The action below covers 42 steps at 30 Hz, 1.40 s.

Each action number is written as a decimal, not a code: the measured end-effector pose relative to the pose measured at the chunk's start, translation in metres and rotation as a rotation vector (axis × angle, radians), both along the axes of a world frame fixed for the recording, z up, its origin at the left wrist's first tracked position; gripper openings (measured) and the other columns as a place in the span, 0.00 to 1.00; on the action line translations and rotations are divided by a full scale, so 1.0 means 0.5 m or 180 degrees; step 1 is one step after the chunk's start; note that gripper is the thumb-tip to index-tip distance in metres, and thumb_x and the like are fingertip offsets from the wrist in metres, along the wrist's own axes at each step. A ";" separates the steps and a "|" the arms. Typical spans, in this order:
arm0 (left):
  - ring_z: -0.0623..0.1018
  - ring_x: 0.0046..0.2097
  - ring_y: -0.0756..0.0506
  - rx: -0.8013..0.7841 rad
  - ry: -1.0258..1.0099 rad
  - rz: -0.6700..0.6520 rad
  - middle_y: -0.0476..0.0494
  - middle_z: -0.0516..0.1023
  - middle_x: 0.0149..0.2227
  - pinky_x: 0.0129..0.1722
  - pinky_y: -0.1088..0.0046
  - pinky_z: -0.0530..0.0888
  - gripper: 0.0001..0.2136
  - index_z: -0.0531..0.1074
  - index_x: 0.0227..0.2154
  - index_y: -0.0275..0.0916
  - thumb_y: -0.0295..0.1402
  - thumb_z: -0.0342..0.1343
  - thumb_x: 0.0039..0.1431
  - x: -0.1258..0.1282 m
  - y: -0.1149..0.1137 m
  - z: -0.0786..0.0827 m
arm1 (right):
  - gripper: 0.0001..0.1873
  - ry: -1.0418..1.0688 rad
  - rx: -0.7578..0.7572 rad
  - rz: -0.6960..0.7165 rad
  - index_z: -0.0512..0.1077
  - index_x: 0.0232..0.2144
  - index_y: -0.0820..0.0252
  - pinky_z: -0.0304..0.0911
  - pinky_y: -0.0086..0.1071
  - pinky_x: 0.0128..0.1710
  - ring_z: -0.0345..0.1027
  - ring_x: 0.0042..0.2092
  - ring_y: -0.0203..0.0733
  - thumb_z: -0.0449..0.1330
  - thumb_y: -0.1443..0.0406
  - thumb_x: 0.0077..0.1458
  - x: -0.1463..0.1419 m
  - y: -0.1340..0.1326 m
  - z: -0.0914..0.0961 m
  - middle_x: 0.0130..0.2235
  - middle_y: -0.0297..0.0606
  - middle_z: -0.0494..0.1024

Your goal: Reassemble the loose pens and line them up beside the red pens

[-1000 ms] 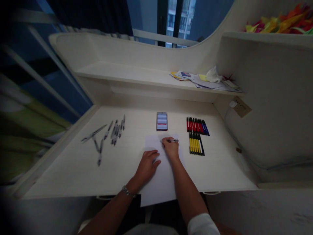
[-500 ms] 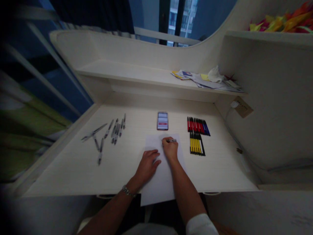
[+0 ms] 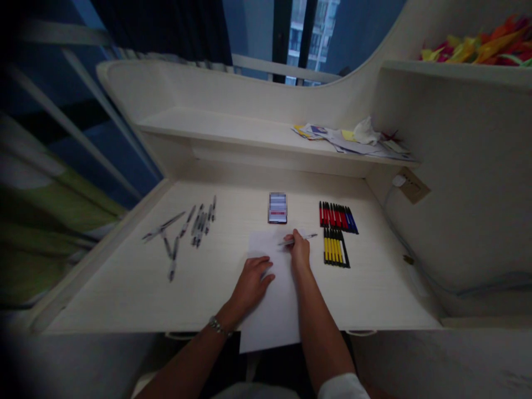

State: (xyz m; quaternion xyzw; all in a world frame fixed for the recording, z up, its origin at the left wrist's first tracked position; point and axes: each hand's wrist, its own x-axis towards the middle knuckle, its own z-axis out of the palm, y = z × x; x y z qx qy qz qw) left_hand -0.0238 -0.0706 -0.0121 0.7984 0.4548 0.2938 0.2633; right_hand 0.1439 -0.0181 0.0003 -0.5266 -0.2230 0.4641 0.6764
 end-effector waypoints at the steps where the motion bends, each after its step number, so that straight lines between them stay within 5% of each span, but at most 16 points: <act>1: 0.66 0.55 0.39 0.0000 0.0000 -0.0001 0.40 0.72 0.53 0.55 0.55 0.63 0.14 0.73 0.45 0.40 0.30 0.57 0.55 0.000 0.000 0.000 | 0.09 0.0264 0.0127 -0.0070 0.71 0.21 0.60 0.62 0.27 0.25 0.69 0.29 0.36 0.61 0.61 0.47 0.004 -0.003 0.002 0.26 0.36 0.76; 3: 0.66 0.55 0.39 0.0009 0.0006 0.0001 0.40 0.72 0.52 0.55 0.55 0.63 0.14 0.73 0.45 0.40 0.30 0.57 0.55 0.001 0.001 0.000 | 0.04 0.0674 0.0359 -0.0136 0.72 0.26 0.60 0.63 0.25 0.26 0.69 0.31 0.34 0.64 0.66 0.45 0.011 -0.014 0.009 0.31 0.36 0.77; 5: 0.67 0.55 0.39 0.0025 0.0022 0.0006 0.40 0.72 0.52 0.55 0.56 0.63 0.13 0.73 0.44 0.40 0.29 0.57 0.54 0.002 0.003 0.000 | 0.10 0.1002 0.0471 -0.0034 0.71 0.33 0.57 0.60 0.22 0.22 0.66 0.26 0.29 0.65 0.68 0.44 0.017 -0.029 0.019 0.32 0.32 0.76; 8: 0.67 0.54 0.39 0.0065 0.0067 -0.0013 0.40 0.73 0.51 0.55 0.57 0.63 0.12 0.74 0.43 0.39 0.29 0.58 0.54 0.004 0.005 0.003 | 0.12 0.1469 0.0500 0.0168 0.69 0.37 0.53 0.53 0.21 0.16 0.55 0.18 0.26 0.63 0.58 0.49 0.028 -0.052 0.035 0.24 0.25 0.68; 12: 0.68 0.53 0.38 0.0087 0.0051 -0.0009 0.39 0.73 0.50 0.54 0.56 0.64 0.12 0.75 0.42 0.39 0.29 0.58 0.54 0.006 0.006 0.004 | 0.25 0.1885 0.0436 0.0382 0.65 0.24 0.56 0.49 0.24 0.15 0.48 0.16 0.30 0.51 0.41 0.51 0.043 -0.071 0.047 0.16 0.24 0.56; 19: 0.69 0.53 0.38 -0.0012 0.0012 0.0038 0.40 0.75 0.48 0.54 0.56 0.64 0.12 0.75 0.41 0.39 0.28 0.59 0.52 0.005 0.006 0.019 | 0.23 0.2006 0.0530 0.0343 0.61 0.18 0.56 0.49 0.25 0.16 0.46 0.17 0.31 0.51 0.46 0.52 0.042 -0.082 0.044 0.15 0.24 0.52; 28: 0.78 0.37 0.45 -0.1546 -0.1970 0.0176 0.41 0.80 0.37 0.40 0.67 0.74 0.16 0.76 0.40 0.37 0.38 0.63 0.48 0.044 -0.002 0.043 | 0.20 0.2044 0.0709 -0.0021 0.66 0.23 0.56 0.65 0.32 0.27 0.61 0.23 0.34 0.53 0.48 0.55 0.002 -0.093 0.059 0.21 0.30 0.65; 31: 0.78 0.34 0.46 -0.1925 -0.2517 0.0485 0.40 0.80 0.33 0.37 0.68 0.74 0.18 0.76 0.38 0.35 0.42 0.63 0.47 0.049 0.001 0.043 | 0.12 0.1591 0.0660 -0.0240 0.70 0.26 0.56 0.67 0.33 0.34 0.68 0.31 0.36 0.60 0.54 0.52 0.005 -0.119 0.055 0.27 0.33 0.73; 34: 0.76 0.34 0.48 -0.2150 -0.3008 0.0703 0.40 0.78 0.34 0.37 0.71 0.73 0.19 0.76 0.38 0.35 0.44 0.63 0.47 0.043 0.009 0.047 | 0.06 0.0343 0.0336 -0.0459 0.75 0.28 0.55 0.67 0.32 0.36 0.70 0.35 0.38 0.66 0.61 0.46 0.030 -0.162 0.053 0.32 0.33 0.77; 39: 0.74 0.31 0.51 -0.2205 -0.3147 0.0701 0.44 0.76 0.30 0.35 0.74 0.72 0.18 0.76 0.34 0.35 0.44 0.64 0.45 0.052 0.024 0.061 | 0.07 -0.1688 0.0238 0.0333 0.78 0.26 0.53 0.66 0.33 0.37 0.70 0.37 0.42 0.70 0.67 0.40 0.077 -0.233 0.076 0.32 0.36 0.79; 42: 0.72 0.29 0.51 -0.2208 -0.3000 0.0611 0.46 0.75 0.28 0.32 0.75 0.71 0.19 0.76 0.33 0.34 0.46 0.65 0.44 0.076 0.026 0.070 | 0.08 -0.2570 0.0240 0.0796 0.79 0.32 0.51 0.66 0.35 0.39 0.71 0.37 0.43 0.67 0.65 0.45 0.082 -0.260 0.090 0.34 0.37 0.80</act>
